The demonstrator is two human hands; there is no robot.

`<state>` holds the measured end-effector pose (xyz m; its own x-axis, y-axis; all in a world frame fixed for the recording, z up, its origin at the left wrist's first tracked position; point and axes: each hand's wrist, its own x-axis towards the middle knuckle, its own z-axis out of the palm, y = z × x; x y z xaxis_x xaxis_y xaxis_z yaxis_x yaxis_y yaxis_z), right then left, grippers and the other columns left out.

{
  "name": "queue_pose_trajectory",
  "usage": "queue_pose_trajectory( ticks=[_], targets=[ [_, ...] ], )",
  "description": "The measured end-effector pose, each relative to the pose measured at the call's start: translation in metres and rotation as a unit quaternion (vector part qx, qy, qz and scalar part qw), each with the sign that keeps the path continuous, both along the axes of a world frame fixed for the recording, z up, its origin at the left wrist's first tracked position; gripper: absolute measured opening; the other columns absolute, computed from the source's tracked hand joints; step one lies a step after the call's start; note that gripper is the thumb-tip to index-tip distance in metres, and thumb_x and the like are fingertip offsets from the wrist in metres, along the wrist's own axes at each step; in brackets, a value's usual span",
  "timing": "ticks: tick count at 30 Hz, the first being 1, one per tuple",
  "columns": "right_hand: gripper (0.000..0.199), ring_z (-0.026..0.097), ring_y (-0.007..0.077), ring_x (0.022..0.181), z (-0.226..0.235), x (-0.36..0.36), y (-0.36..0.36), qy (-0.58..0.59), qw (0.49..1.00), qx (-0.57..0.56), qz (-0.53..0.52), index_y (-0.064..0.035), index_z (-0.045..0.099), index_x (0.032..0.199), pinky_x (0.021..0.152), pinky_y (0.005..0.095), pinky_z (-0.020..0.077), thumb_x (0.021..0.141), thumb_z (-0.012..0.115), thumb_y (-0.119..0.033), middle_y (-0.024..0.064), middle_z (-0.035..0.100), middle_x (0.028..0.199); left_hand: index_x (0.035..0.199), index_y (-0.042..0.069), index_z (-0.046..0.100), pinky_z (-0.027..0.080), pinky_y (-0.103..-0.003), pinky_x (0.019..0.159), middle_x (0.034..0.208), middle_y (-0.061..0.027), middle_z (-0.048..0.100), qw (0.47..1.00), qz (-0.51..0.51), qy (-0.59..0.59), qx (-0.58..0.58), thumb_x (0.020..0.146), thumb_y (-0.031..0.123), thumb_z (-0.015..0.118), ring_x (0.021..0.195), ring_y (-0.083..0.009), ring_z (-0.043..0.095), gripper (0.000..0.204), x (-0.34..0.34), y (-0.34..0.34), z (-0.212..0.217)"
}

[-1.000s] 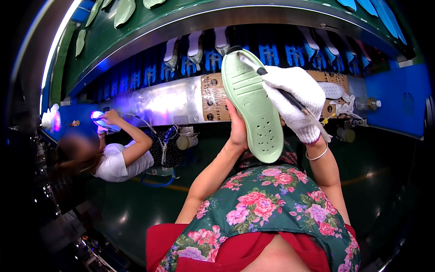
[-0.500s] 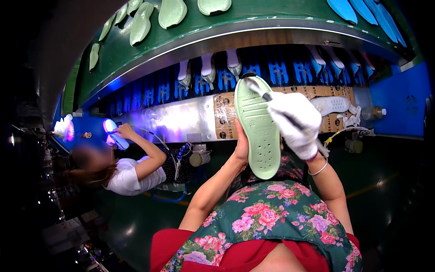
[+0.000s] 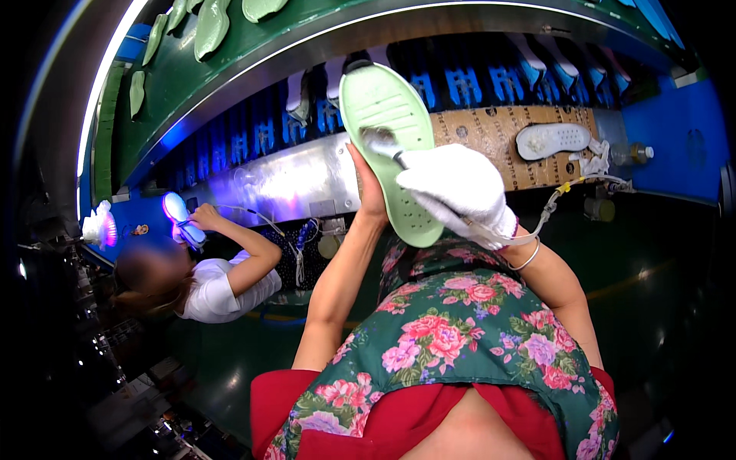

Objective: The person applies adhesive to the inner surface of shoe soles using a brush, placing the coated soles onto a conveyor belt system.

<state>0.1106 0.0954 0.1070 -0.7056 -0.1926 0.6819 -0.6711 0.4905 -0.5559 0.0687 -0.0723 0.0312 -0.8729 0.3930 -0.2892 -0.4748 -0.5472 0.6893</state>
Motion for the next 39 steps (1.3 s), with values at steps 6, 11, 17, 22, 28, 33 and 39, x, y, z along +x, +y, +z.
queue_pose_trajectory(
  ticks=[6, 11, 17, 22, 28, 33, 39],
  targets=[
    [0.021, 0.071, 0.0267, 0.086, -0.005, 0.005, 0.007, -0.107, 0.986, -0.126, 0.013, -0.0080, 0.075, 0.098, 0.076, 0.0353, 0.0561, 0.077, 0.076, -0.008, 0.0097, 0.074, 0.100, 0.152, 0.012, 0.031, 0.050, -0.046, 0.101, 0.140, -0.0145, 0.050, 0.995, 0.075, 0.034, -0.050, 0.086, 0.087, 0.021, 0.120, -0.0313, 0.057, 0.100, -0.010, 0.003, 0.001],
    [0.031, 0.071, 0.0259, 0.087, -0.008, 0.011, -0.004, 0.045, 0.998, 0.021, 0.034, -0.0132, 0.075, 0.108, 0.078, 0.0368, 0.0566, 0.078, 0.077, -0.008, 0.0057, 0.074, 0.103, 0.128, 0.003, 0.051, 0.055, -0.048, 0.077, 0.099, -0.0247, 0.064, 0.976, -0.112, 0.018, 0.186, 0.070, 0.099, 0.018, 0.089, -0.0342, 0.066, 0.118, -0.025, 0.002, 0.006],
    [0.024, 0.071, 0.0256, 0.084, -0.008, 0.013, -0.004, -0.051, 0.994, -0.083, 0.054, -0.0116, 0.076, 0.098, 0.074, 0.0350, 0.0558, 0.075, 0.078, -0.006, 0.0077, 0.074, 0.097, 0.123, -0.001, 0.054, 0.055, -0.050, 0.075, 0.099, -0.0227, 0.063, 0.965, -0.100, 0.027, 0.240, 0.067, 0.101, 0.022, 0.087, -0.0356, 0.064, 0.121, -0.035, -0.003, 0.000],
    [0.027, 0.070, 0.0257, 0.083, -0.016, 0.014, -0.010, 0.015, 0.993, -0.009, 0.120, -0.0132, 0.074, 0.104, 0.070, 0.0368, 0.0557, 0.077, 0.077, -0.010, 0.0067, 0.073, 0.100, 0.125, -0.001, 0.055, 0.054, -0.050, 0.079, 0.103, -0.0215, 0.063, 0.952, -0.123, 0.032, 0.279, 0.067, 0.100, 0.028, 0.089, -0.0360, 0.064, 0.120, -0.042, -0.008, -0.008],
    [0.033, 0.070, 0.0255, 0.083, -0.019, 0.018, 0.001, -0.018, 0.997, -0.028, 0.066, -0.0161, 0.074, 0.106, 0.071, 0.0356, 0.0558, 0.075, 0.078, -0.008, 0.0052, 0.073, 0.100, 0.127, 0.008, 0.056, 0.053, -0.049, 0.073, 0.102, -0.0212, 0.064, 0.960, -0.093, 0.030, 0.262, 0.066, 0.100, 0.030, 0.084, -0.0359, 0.063, 0.114, -0.052, -0.005, -0.014],
    [0.030, 0.070, 0.0259, 0.082, -0.017, 0.021, 0.000, -0.059, 0.982, -0.078, 0.164, -0.0166, 0.073, 0.105, 0.071, 0.0353, 0.0562, 0.077, 0.077, -0.008, 0.0044, 0.072, 0.095, 0.128, 0.007, 0.055, 0.055, -0.050, 0.068, 0.101, -0.0220, 0.064, 0.958, -0.138, -0.004, 0.250, 0.066, 0.101, 0.028, 0.079, -0.0357, 0.063, 0.116, -0.063, -0.007, -0.007],
    [0.028, 0.069, 0.0260, 0.079, -0.021, 0.021, 0.005, -0.007, 0.997, 0.007, 0.072, -0.0139, 0.073, 0.103, 0.070, 0.0359, 0.0562, 0.076, 0.077, -0.007, 0.0050, 0.072, 0.094, 0.136, 0.006, 0.051, 0.058, -0.049, 0.070, 0.102, -0.0233, 0.064, 0.948, -0.230, 0.056, 0.211, 0.071, 0.098, 0.023, 0.084, -0.0373, 0.067, 0.116, -0.082, -0.006, -0.005]
  ],
)
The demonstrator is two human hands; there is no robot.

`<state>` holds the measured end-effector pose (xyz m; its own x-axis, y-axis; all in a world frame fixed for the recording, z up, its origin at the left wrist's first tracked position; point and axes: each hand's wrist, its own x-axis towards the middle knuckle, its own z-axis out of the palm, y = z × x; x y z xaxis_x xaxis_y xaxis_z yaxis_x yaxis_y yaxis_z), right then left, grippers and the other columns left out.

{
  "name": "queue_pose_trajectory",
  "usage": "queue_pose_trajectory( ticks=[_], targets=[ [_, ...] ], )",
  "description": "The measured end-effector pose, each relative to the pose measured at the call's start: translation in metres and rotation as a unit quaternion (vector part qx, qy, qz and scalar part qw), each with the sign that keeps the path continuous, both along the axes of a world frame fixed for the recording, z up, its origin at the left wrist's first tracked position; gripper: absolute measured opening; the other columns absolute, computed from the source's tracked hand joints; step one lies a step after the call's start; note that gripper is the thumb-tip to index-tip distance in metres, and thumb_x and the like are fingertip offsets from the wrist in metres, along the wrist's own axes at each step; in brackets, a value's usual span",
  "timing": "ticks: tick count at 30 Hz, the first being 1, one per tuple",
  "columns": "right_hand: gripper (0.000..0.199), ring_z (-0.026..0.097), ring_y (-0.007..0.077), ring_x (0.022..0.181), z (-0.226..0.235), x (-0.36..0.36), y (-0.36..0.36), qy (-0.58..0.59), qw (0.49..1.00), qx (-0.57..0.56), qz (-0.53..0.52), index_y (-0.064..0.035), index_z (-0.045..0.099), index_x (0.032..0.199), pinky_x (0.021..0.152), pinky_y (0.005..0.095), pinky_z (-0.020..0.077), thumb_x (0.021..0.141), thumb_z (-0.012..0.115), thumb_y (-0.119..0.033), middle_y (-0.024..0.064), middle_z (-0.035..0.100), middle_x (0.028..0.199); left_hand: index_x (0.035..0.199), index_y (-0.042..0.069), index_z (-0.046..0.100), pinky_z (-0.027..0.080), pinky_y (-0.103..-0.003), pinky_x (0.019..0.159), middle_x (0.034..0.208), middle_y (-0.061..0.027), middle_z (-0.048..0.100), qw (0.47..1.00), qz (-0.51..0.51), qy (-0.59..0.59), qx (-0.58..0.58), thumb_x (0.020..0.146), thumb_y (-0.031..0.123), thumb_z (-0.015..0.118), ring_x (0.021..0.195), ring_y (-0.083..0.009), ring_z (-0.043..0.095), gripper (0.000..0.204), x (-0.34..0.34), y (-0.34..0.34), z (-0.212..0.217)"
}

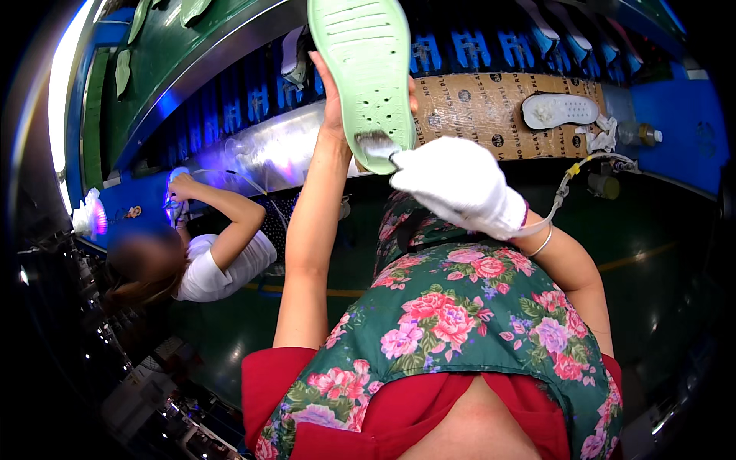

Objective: The person applies adhesive to the inner surface of shoe soles using a brush, placing the coated soles onto a conveyor belt system.

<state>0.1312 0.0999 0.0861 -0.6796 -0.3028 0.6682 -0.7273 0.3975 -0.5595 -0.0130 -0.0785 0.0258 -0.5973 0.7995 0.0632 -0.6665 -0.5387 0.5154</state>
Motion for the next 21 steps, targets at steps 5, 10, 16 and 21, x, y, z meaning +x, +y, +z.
queue_pose_trajectory(
  ticks=[5, 10, 16, 21],
  targets=[
    [0.021, 0.069, 0.0250, 0.080, -0.001, 0.002, 0.002, -0.132, 0.971, -0.141, 0.141, -0.0127, 0.075, 0.097, 0.072, 0.0357, 0.0562, 0.078, 0.075, -0.006, 0.0060, 0.074, 0.098, 0.145, 0.009, 0.046, 0.060, -0.052, 0.073, 0.112, -0.0255, 0.064, 0.995, -0.095, 0.005, 0.001, 0.072, 0.096, 0.022, 0.089, -0.0378, 0.069, 0.115, -0.006, 0.002, -0.004],
    [0.024, 0.068, 0.0256, 0.081, 0.000, -0.002, 0.005, -0.074, 0.996, -0.020, 0.049, -0.0147, 0.073, 0.100, 0.071, 0.0369, 0.0555, 0.077, 0.076, -0.008, 0.0037, 0.072, 0.091, 0.148, 0.011, 0.042, 0.059, -0.061, 0.079, 0.127, -0.0218, 0.061, 0.990, -0.113, -0.044, -0.075, 0.075, 0.091, 0.028, 0.101, -0.0395, 0.069, 0.109, -0.017, 0.000, 0.002],
    [0.013, 0.071, 0.0214, 0.082, 0.004, -0.009, 0.018, -0.229, 0.968, -0.104, 0.006, -0.0086, 0.076, 0.093, 0.075, 0.0322, 0.0555, 0.079, 0.076, -0.007, 0.0067, 0.075, 0.090, 0.150, 0.010, 0.040, 0.051, -0.037, 0.102, 0.145, -0.0113, 0.052, 0.945, 0.014, 0.098, -0.310, 0.093, 0.073, 0.025, 0.128, -0.0229, 0.056, 0.086, -0.028, 0.014, 0.025],
    [0.018, 0.069, 0.0191, 0.083, 0.010, -0.017, 0.029, -0.474, 0.728, -0.496, 0.015, 0.0016, 0.072, 0.100, 0.069, 0.0275, 0.0551, 0.082, 0.070, 0.004, 0.0156, 0.072, 0.101, 0.136, 0.000, 0.048, 0.061, -0.044, 0.078, 0.111, -0.0226, 0.064, 0.991, -0.024, 0.132, -0.003, 0.094, 0.076, 0.019, 0.093, -0.0347, 0.069, 0.092, -0.068, 0.032, 0.063]
  ],
)
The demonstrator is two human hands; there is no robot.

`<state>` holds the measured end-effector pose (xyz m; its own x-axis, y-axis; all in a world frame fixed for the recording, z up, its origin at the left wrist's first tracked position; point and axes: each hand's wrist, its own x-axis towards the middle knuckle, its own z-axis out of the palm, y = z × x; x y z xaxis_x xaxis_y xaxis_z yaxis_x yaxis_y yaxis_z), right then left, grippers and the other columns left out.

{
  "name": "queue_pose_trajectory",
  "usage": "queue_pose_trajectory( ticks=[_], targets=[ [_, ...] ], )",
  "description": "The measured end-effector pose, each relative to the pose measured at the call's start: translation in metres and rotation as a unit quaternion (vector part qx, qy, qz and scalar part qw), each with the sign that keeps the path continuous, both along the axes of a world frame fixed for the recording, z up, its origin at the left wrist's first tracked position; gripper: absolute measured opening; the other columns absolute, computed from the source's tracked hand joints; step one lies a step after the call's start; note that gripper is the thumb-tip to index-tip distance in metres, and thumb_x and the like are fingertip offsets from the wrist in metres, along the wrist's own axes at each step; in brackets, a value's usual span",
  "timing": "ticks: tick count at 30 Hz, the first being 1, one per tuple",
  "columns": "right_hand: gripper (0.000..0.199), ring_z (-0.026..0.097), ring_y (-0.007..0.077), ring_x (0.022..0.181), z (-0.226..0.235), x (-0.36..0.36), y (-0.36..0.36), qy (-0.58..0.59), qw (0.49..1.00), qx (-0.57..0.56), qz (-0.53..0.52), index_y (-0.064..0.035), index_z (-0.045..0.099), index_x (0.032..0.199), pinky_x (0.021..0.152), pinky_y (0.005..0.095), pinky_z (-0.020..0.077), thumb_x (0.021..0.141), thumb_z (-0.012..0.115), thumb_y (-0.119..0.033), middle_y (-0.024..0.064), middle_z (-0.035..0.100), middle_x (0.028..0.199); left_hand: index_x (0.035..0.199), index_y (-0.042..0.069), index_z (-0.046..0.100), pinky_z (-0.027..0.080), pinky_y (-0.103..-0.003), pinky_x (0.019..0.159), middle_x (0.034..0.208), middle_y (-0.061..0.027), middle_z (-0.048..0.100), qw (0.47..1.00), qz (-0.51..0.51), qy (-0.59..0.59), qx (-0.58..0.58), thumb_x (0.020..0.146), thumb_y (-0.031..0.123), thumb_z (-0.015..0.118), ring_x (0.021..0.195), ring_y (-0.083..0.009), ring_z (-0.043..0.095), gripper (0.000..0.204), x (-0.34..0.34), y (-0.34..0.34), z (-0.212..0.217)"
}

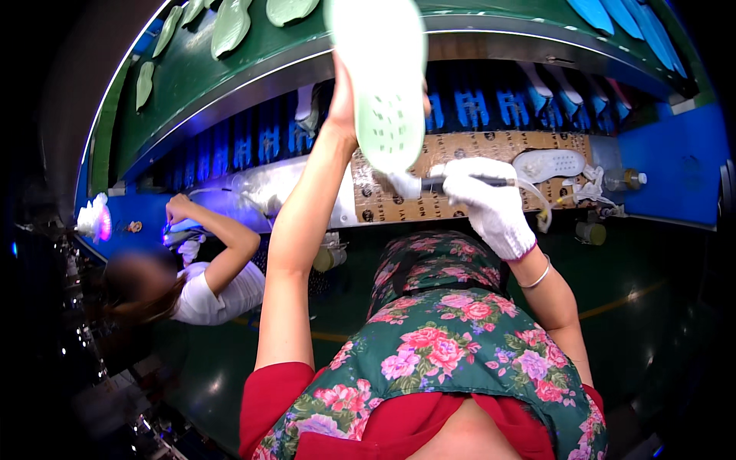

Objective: The person applies adhesive to the inner surface of shoe soles using a brush, placing the coated soles onto a conveyor belt system.

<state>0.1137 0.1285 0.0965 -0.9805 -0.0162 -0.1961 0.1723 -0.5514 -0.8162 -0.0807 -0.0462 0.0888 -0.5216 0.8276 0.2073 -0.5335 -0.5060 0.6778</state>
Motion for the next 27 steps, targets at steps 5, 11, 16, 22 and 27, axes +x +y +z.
queue_pose_trajectory(
  ticks=[5, 11, 16, 22, 27],
  targets=[
    [0.023, 0.069, 0.0217, 0.088, 0.007, -0.021, 0.007, -0.010, 0.976, -0.201, -0.086, 0.0044, 0.068, 0.109, 0.070, 0.0257, 0.0558, 0.086, 0.070, -0.001, 0.0156, 0.071, 0.104, 0.146, -0.003, 0.037, 0.014, -0.046, 0.124, 0.152, -0.0181, 0.040, 0.930, 0.356, -0.023, 0.086, 0.095, 0.039, 0.046, 0.144, -0.0375, 0.032, 0.067, -0.050, 0.004, 0.029],
    [0.027, 0.067, 0.0197, 0.082, 0.010, -0.041, -0.009, -0.002, 0.958, -0.271, -0.091, 0.0032, 0.065, 0.115, 0.066, 0.0237, 0.0530, 0.089, 0.068, -0.004, 0.0119, 0.069, 0.105, 0.156, 0.000, 0.011, 0.005, -0.072, 0.116, 0.161, -0.0280, 0.004, 0.941, 0.199, -0.181, 0.203, 0.093, 0.047, 0.052, 0.146, -0.0559, 0.000, 0.089, 0.009, -0.059, 0.017],
    [0.027, 0.066, 0.0180, 0.083, 0.001, -0.043, -0.028, -0.033, 0.949, -0.303, -0.078, 0.0030, 0.065, 0.115, 0.066, 0.0244, 0.0530, 0.089, 0.067, -0.002, 0.0121, 0.070, 0.105, 0.151, -0.003, 0.028, 0.002, -0.075, 0.113, 0.154, -0.0276, 0.030, 0.911, 0.175, -0.292, 0.233, 0.091, 0.047, 0.056, 0.146, -0.0509, 0.011, 0.083, 0.093, -0.085, -0.024],
    [0.029, 0.063, 0.0174, 0.089, -0.009, -0.023, -0.039, -0.031, 0.960, -0.276, -0.047, 0.0060, 0.060, 0.119, 0.070, 0.0250, 0.0542, 0.091, 0.062, -0.001, 0.0157, 0.067, 0.109, 0.151, 0.013, 0.035, 0.013, -0.070, 0.115, 0.152, -0.0173, 0.039, 0.952, 0.242, -0.170, 0.079, 0.093, 0.060, 0.047, 0.140, -0.0455, 0.032, 0.076, 0.141, -0.063, -0.070],
    [0.027, 0.068, 0.0202, 0.085, -0.012, -0.010, -0.030, -0.019, 0.982, -0.173, -0.077, 0.0072, 0.065, 0.114, 0.070, 0.0263, 0.0557, 0.088, 0.064, 0.001, 0.0162, 0.070, 0.102, 0.150, 0.011, 0.038, 0.020, -0.068, 0.114, 0.145, -0.0205, 0.047, 0.918, 0.149, -0.333, 0.154, 0.085, 0.071, 0.052, 0.132, -0.0427, 0.046, 0.089, 0.172, -0.036, -0.077]
  ],
)
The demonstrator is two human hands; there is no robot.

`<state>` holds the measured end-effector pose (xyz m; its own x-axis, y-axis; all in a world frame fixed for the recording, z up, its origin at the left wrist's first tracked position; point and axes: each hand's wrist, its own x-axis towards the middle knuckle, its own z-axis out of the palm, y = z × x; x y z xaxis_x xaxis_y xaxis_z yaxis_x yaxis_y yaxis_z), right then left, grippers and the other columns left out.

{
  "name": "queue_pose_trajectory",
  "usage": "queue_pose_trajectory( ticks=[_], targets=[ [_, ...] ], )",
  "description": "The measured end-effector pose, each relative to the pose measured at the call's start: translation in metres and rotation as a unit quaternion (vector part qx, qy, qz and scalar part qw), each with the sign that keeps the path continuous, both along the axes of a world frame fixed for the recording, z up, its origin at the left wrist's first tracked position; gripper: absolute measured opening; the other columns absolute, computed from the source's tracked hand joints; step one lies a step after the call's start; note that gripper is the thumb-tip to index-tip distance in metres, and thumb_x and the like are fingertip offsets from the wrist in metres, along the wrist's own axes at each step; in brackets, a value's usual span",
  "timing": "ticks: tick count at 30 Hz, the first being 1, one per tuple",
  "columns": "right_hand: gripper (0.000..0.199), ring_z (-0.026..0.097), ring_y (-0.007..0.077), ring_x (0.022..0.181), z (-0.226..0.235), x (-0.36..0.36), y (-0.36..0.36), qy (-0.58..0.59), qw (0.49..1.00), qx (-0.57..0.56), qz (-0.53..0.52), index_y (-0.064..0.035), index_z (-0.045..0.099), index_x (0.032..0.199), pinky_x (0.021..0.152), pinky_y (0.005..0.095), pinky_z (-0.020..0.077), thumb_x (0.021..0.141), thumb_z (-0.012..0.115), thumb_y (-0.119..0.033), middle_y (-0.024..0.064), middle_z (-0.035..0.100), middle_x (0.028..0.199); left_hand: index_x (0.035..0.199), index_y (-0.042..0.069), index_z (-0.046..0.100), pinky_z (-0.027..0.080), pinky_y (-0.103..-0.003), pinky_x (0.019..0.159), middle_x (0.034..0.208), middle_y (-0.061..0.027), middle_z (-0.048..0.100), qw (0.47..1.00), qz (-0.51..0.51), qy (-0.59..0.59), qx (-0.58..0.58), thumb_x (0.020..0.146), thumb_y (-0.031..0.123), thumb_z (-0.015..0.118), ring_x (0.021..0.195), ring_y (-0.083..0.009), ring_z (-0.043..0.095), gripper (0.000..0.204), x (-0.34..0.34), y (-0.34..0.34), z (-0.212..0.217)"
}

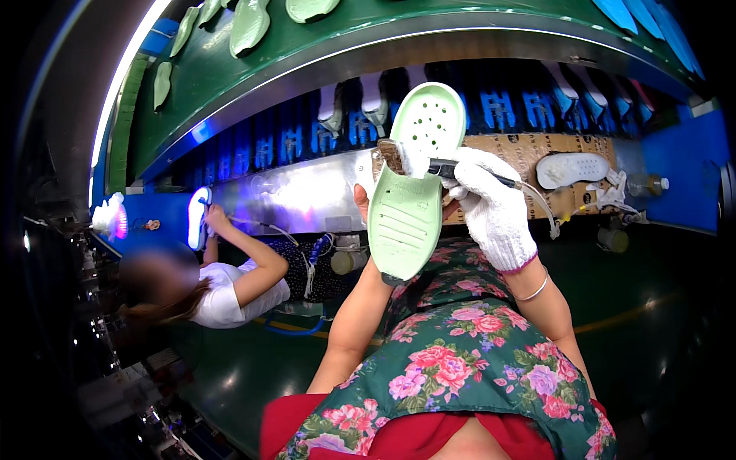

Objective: The person applies adhesive to the inner surface of shoe soles using a brush, placing the coated soles onto a conveyor belt system.

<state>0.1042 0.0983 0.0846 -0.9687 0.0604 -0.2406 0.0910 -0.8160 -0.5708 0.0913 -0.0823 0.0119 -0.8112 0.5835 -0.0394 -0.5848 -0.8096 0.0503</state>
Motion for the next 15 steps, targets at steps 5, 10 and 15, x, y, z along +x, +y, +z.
queue_pose_trajectory(
  ticks=[5, 10, 15],
  targets=[
    [0.025, 0.068, 0.0186, 0.087, -0.001, 0.014, 0.017, -0.013, 0.997, 0.079, -0.003, 0.0054, 0.067, 0.112, 0.075, 0.0279, 0.0558, 0.087, 0.067, 0.003, 0.0143, 0.071, 0.102, 0.148, 0.004, 0.040, 0.034, -0.069, 0.107, 0.138, -0.0295, 0.049, 0.985, -0.165, 0.014, 0.046, 0.087, 0.071, 0.046, 0.128, -0.0481, 0.048, 0.090, 0.006, 0.020, 0.002],
    [0.020, 0.069, 0.0119, 0.084, 0.009, 0.023, 0.027, 0.083, 0.936, 0.340, -0.046, 0.0008, 0.073, 0.106, 0.072, 0.0254, 0.0562, 0.086, 0.072, -0.004, 0.0084, 0.074, 0.099, 0.148, 0.008, 0.038, 0.036, -0.076, 0.100, 0.137, -0.0282, 0.050, 0.986, -0.141, -0.077, 0.032, 0.080, 0.085, 0.044, 0.126, -0.0474, 0.050, 0.103, 0.017, 0.035, 0.009],
    [0.023, 0.071, 0.0185, 0.083, 0.024, 0.015, 0.036, 0.231, 0.787, 0.554, -0.144, 0.0008, 0.074, 0.101, 0.074, 0.0293, 0.0566, 0.078, 0.077, -0.002, 0.0125, 0.075, 0.096, 0.149, 0.012, 0.039, 0.040, -0.068, 0.103, 0.143, -0.0177, 0.050, 0.982, -0.085, -0.113, 0.126, 0.079, 0.085, 0.048, 0.125, -0.0412, 0.053, 0.101, 0.026, 0.054, 0.003]
  ],
)
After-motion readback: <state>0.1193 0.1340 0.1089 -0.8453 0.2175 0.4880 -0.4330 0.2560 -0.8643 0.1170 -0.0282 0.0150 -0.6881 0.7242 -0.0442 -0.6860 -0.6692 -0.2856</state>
